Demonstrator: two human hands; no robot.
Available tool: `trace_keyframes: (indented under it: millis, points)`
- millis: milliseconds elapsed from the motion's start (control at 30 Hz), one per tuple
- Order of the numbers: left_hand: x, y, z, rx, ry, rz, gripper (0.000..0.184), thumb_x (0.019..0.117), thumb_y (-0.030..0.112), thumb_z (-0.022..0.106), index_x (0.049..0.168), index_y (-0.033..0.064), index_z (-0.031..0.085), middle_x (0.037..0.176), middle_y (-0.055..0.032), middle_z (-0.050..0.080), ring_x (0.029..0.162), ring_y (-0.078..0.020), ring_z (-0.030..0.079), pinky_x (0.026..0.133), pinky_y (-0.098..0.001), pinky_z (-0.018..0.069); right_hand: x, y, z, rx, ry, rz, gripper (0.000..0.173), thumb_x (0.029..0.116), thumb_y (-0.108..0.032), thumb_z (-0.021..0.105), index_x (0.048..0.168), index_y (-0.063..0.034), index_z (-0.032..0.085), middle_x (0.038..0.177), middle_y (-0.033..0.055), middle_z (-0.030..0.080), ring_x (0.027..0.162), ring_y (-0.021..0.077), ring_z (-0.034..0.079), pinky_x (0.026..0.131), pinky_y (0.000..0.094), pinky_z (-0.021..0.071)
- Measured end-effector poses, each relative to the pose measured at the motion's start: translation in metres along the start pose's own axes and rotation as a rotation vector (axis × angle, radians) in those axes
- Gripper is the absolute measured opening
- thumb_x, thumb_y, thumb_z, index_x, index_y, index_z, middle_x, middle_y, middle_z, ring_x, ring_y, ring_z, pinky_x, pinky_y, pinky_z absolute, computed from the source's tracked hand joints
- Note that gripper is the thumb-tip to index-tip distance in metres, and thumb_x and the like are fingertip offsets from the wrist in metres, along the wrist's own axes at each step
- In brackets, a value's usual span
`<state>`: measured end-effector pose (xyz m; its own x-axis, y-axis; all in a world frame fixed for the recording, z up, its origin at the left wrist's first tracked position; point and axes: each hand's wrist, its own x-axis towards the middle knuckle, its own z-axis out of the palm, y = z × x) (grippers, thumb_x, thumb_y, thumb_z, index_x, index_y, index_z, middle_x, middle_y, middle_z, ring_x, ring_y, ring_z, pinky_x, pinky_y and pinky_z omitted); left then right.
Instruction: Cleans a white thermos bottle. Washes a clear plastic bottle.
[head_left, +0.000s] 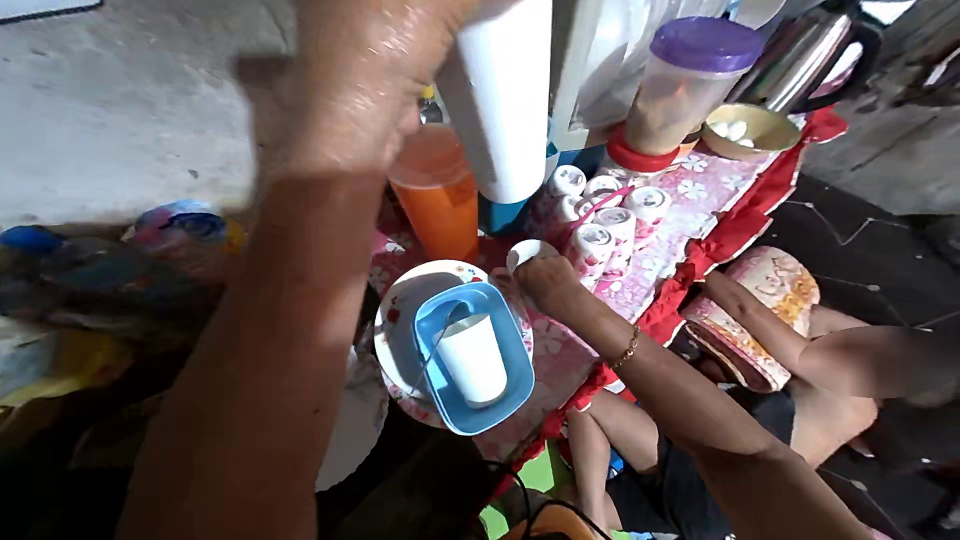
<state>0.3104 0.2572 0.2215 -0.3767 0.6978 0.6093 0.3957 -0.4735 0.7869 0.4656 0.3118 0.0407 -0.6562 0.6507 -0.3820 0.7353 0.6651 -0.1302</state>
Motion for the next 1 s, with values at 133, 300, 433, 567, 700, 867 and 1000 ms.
trace_keyframes:
  millis: [133, 300, 433, 567, 700, 867, 1000]
  points:
    - [0.005, -0.021, 0.045, 0.332, -0.043, -0.128, 0.054, 0.0627, 0.026, 0.092, 0.105, 0.0031, 0.067, 0.095, -0.0053, 0.069, 0.090, -0.0118, 0.069, 0.082, -0.0333, 0.0585, -0.018, 0.000, 0.000, 0.035, -0.061, -0.011, 0.025, 0.1049, -0.006, 0.049, 0.119, 0.0067, 0.065, 0.117, 0.0283, 0.067, 0.112, 0.0466, 0.064, 0.089, 0.0612, 0.0490]
    - [-0.008, -0.067, 0.073, 0.323, -0.062, -0.110, 0.116, 0.0534, 0.021, 0.095, 0.148, -0.0023, 0.033, 0.129, -0.0144, 0.061, 0.118, -0.0153, 0.063, 0.102, -0.0324, 0.0521, -0.032, -0.001, 0.000, 0.045, -0.131, -0.003, 0.026, 0.1043, -0.005, 0.049, 0.122, 0.0098, 0.062, 0.121, 0.0296, 0.065, 0.115, 0.0465, 0.063, 0.089, 0.0608, 0.0493]
    - [-0.028, -0.082, 0.085, 0.404, -0.097, -0.189, 0.114, 0.0581, 0.016, 0.096, 0.149, -0.0057, 0.031, 0.131, -0.0227, 0.060, 0.122, -0.0270, 0.061, 0.105, -0.0426, 0.0485, -0.043, 0.020, -0.003, 0.134, -0.103, -0.073, 0.029, 0.1017, -0.013, 0.060, 0.119, 0.0089, 0.064, 0.119, 0.0301, 0.065, 0.115, 0.0479, 0.062, 0.093, 0.0630, 0.0473]
    - [-0.036, -0.101, 0.090, 0.434, -0.150, -0.242, 0.111, 0.0583, 0.018, 0.096, 0.149, -0.0036, 0.035, 0.130, -0.0242, 0.061, 0.122, -0.0323, 0.060, 0.104, -0.0497, 0.0475, -0.045, 0.085, -0.023, 0.269, 0.380, -0.070, 0.023, 0.0970, -0.019, 0.071, 0.113, -0.0027, 0.074, 0.106, 0.0247, 0.072, 0.099, 0.0473, 0.069, 0.083, 0.0685, 0.0516]
    - [-0.038, -0.117, 0.093, 0.442, -0.185, -0.292, 0.109, 0.0568, 0.014, 0.096, 0.146, -0.0028, 0.037, 0.130, -0.0245, 0.059, 0.123, -0.0331, 0.059, 0.105, -0.0506, 0.0463, 0.003, 0.128, -0.050, 0.278, 0.543, -0.047, 0.036, 0.1002, -0.026, 0.067, 0.124, -0.0001, 0.070, 0.123, 0.0287, 0.065, 0.112, 0.0482, 0.064, 0.092, 0.0679, 0.0488]
    - [-0.044, -0.139, 0.098, 0.396, -0.179, -0.378, 0.114, 0.0550, 0.009, 0.096, 0.149, -0.0032, 0.033, 0.133, -0.0247, 0.058, 0.124, -0.0312, 0.058, 0.107, -0.0477, 0.0469, 0.027, 0.146, -0.046, 0.262, 0.430, -0.062, 0.031, 0.0983, -0.027, 0.069, 0.101, 0.0041, 0.072, 0.102, 0.0269, 0.068, 0.103, 0.0456, 0.065, 0.088, 0.0652, 0.0494]
    - [-0.051, -0.148, 0.104, 0.386, -0.166, -0.419, 0.113, 0.0548, 0.007, 0.097, 0.148, -0.0048, 0.033, 0.131, -0.0259, 0.058, 0.123, -0.0322, 0.059, 0.106, -0.0478, 0.0473, 0.018, 0.160, -0.048, 0.259, 0.415, -0.075, 0.027, 0.0965, -0.024, 0.071, 0.099, 0.0031, 0.074, 0.098, 0.0263, 0.069, 0.100, 0.0453, 0.066, 0.088, 0.0652, 0.0490]
